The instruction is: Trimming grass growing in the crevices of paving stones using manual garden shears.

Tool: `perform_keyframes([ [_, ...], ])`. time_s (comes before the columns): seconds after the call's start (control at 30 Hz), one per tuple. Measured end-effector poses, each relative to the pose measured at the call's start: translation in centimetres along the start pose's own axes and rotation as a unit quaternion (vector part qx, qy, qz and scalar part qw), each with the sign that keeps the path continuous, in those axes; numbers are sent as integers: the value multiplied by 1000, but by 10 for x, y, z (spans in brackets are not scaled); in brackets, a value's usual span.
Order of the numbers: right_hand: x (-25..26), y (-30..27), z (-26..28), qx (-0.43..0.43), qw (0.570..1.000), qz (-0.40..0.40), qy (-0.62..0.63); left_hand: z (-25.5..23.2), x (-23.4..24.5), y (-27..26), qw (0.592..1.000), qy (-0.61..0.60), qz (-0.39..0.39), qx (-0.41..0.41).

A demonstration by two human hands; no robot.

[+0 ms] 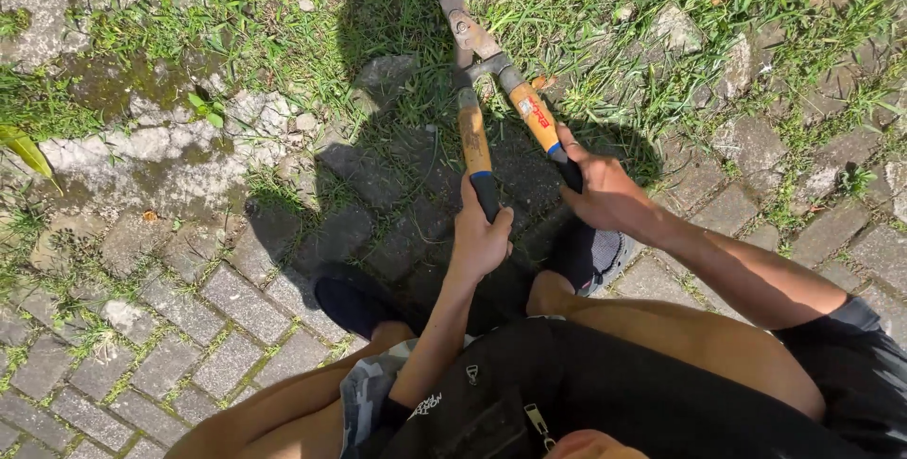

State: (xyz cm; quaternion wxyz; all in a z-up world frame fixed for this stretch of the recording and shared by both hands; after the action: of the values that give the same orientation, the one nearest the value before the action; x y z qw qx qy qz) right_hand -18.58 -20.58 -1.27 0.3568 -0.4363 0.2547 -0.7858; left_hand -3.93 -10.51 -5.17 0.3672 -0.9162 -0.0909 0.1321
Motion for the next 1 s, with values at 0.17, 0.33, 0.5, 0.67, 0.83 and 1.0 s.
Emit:
perform_keyframes([
  [0.17, -13, 12, -58, 46, 996, -71, 9, 10, 12, -3, 1000, 19, 16, -4],
  [0.33, 68, -2, -79, 55, 996, -58, 44, -16, 71, -15, 996, 78, 45, 24],
  [0.5, 2, 7, -82, 9, 999, -51, 11, 10, 43, -3, 995, 98, 16, 29],
  [0.67, -69, 13, -69, 29, 1000, 5, -2, 46, 5, -2, 991, 133, 1, 16],
  [0.83, -22, -15, -81, 1, 996, -63, 56, 9, 19, -11, 993, 110, 34, 9],
  [1.0, -2, -74, -123, -130, 976, -169, 53, 7, 7, -15, 976, 192, 98, 32],
])
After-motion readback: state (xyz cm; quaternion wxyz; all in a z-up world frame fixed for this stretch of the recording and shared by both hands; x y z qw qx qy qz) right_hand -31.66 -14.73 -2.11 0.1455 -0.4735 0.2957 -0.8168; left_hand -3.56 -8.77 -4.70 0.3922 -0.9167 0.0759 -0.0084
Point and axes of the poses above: each hand's wrist, its own y-axis towards the middle knuckle, its own x-axis out of the back of the hand, z = x × y, the point moved 8 cm from there along y, towards the middle knuckle, and after that the axes turned 4 degrees about -y, right-handed, at the moved point
